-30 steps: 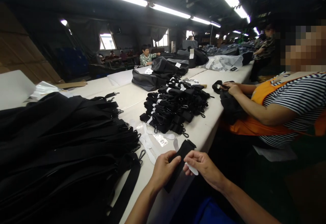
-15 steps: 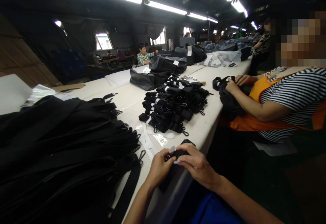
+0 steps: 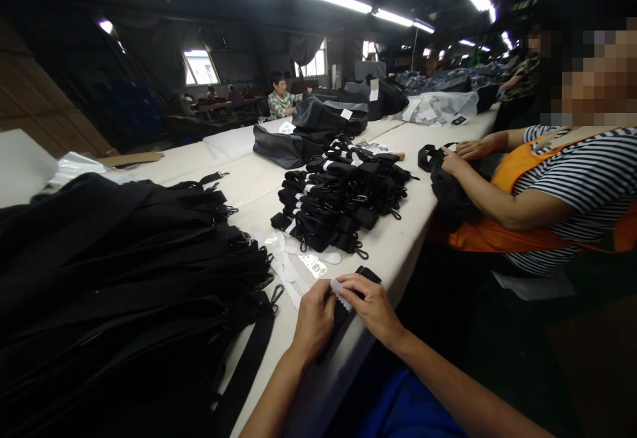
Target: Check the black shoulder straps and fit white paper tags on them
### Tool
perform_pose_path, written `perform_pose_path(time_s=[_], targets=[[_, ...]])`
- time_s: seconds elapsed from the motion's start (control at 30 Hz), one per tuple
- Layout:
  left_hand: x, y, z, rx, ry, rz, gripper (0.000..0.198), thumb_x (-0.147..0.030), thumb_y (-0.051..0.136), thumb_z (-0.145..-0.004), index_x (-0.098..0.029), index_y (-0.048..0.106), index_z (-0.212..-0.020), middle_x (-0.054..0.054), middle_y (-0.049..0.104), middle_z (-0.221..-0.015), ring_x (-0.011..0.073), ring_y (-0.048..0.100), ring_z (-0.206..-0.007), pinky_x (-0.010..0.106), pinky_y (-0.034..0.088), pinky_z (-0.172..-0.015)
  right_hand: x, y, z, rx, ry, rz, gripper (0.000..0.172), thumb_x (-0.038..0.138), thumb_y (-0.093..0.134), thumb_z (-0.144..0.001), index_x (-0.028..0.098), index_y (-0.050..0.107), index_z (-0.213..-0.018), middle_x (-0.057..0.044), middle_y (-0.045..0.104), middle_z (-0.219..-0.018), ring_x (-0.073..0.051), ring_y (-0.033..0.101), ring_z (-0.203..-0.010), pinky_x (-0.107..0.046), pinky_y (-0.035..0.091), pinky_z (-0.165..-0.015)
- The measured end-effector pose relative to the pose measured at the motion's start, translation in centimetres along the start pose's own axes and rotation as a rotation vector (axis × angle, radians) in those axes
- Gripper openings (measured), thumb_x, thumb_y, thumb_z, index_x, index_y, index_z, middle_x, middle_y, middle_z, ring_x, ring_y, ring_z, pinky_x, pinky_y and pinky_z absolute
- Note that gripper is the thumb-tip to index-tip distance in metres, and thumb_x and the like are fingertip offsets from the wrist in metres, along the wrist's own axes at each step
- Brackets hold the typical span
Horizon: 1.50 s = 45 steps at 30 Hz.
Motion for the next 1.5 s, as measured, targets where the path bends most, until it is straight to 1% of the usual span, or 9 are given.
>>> perform_pose_path(time_s=[0.1, 0.2, 0.47, 0.6, 0.77, 0.83, 1.07, 1.17, 1.5], targets=[[0.4, -0.3, -0.1, -0.039, -0.048, 0.007, 0.018, -0.024, 0.049, -0.089, -0.018, 0.064, -0.081, 0.0, 0.062, -0.072, 0.0156, 0.055, -0.069, 0.025, 0.04, -0.067, -0.2, -0.1, 0.0, -0.06, -0.009, 0.051, 0.015, 0.032, 0.066, -0.087, 0.021, 0.073, -0.079, -0.007, 0.07, -0.106, -0.023, 0.065, -0.099, -0.035, 0.049, -0.091], [0.6, -0.7, -0.2, -0.055, -0.101, 0.025, 0.024, -0.031, 0.049, -0.091, -0.017, 0.065, -0.08, 0.0, 0.064, -0.073, 0.0159, 0.056, -0.07, 0.025, 0.041, -0.068, -0.2, 0.0, 0.1, -0.075, -0.027, 0.098, 0.015, 0.031, 0.067, -0.087, 0.021, 0.071, -0.077, -0.007, 0.07, -0.102, -0.022, 0.065, -0.093, -0.032, 0.049, -0.083], [0.0, -1.3, -0.1, -0.039, -0.12, -0.002, 0.038, -0.039, 0.044, -0.094, -0.016, 0.067, -0.076, -0.001, 0.064, -0.07, 0.0166, 0.058, -0.07, 0.024, 0.042, -0.066, 0.4, 0.8, -0.6, 0.032, 0.058, 0.348, 0.018, 0.032, 0.062, -0.089, 0.022, 0.069, -0.077, -0.003, 0.066, -0.075, -0.019, 0.06, -0.077, -0.029, 0.042, -0.071], [-0.5, -1.1, 0.1, -0.066, -0.05, -0.117, 0.038, -0.038, 0.04, -0.098, -0.018, 0.068, -0.081, 0.001, 0.065, -0.074, 0.0168, 0.06, -0.072, 0.025, 0.042, -0.068, 0.3, 0.5, -1.1, 0.005, 0.159, 0.369, 0.021, 0.034, 0.065, -0.083, 0.021, 0.065, -0.067, -0.001, 0.064, -0.064, -0.016, 0.057, -0.061, -0.027, 0.039, -0.061], [-0.8, -0.4, 0.5, -0.067, 0.097, -0.302, 0.035, -0.031, 0.036, -0.1, -0.019, 0.068, -0.095, 0.007, 0.07, -0.088, 0.0191, 0.064, -0.081, 0.028, 0.044, -0.078, -1.1, 0.3, -1.6, 0.032, 0.245, 0.119, 0.017, 0.033, 0.069, -0.076, 0.021, 0.067, -0.087, 0.003, 0.068, -0.066, -0.013, 0.057, -0.056, -0.023, 0.041, -0.055], [-0.8, -0.1, 0.7, -0.056, 0.152, -0.379, 0.034, -0.029, 0.035, -0.1, -0.017, 0.067, -0.102, 0.009, 0.07, -0.09, 0.0208, 0.065, -0.083, 0.03, 0.045, -0.079, -1.5, 0.4, -1.8, 0.052, 0.258, 0.083, 0.016, 0.031, 0.069, -0.074, 0.02, 0.069, -0.086, 0.002, 0.068, -0.065, -0.013, 0.057, -0.057, -0.023, 0.041, -0.055], [-1.4, 0.1, 1.3, -0.091, 0.274, -0.591, 0.035, -0.02, 0.035, -0.097, -0.013, 0.068, -0.105, 0.012, 0.069, -0.074, 0.0259, 0.065, -0.071, 0.034, 0.046, -0.067, -1.6, 0.9, -2.4, 0.03, 0.268, 0.085, 0.005, 0.019, 0.066, -0.069, 0.018, 0.07, -0.069, 0.0, 0.065, -0.061, -0.014, 0.057, -0.058, -0.023, 0.04, -0.053], [-1.7, -0.3, 1.6, -0.198, 0.355, -0.596, 0.028, -0.02, 0.04, -0.097, -0.017, 0.067, -0.105, 0.009, 0.074, -0.083, 0.0226, 0.069, -0.073, 0.03, 0.046, -0.067, -1.3, 0.9, -2.1, 0.015, 0.247, 0.086, 0.007, 0.02, 0.067, -0.071, 0.018, 0.073, -0.073, 0.001, 0.066, -0.06, -0.012, 0.056, -0.055, -0.022, 0.039, -0.052], [1.6, -0.4, 1.6, -0.371, 0.499, -0.657, 0.024, -0.021, 0.044, -0.094, -0.023, 0.068, -0.097, 0.003, 0.074, -0.076, 0.0193, 0.067, -0.061, 0.029, 0.042, -0.06, 0.0, 1.3, -2.5, -0.033, 0.289, 0.352, 0.004, 0.019, 0.07, -0.064, 0.02, 0.073, -0.067, -0.001, 0.072, -0.065, -0.017, 0.063, -0.062, -0.024, 0.042, -0.058]])
Point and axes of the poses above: each hand's wrist, its own z-axis away from the middle knuckle, its own y-axis out of the palm, x = y × z, the point moved 5 cm from there along -z, towards the middle knuckle
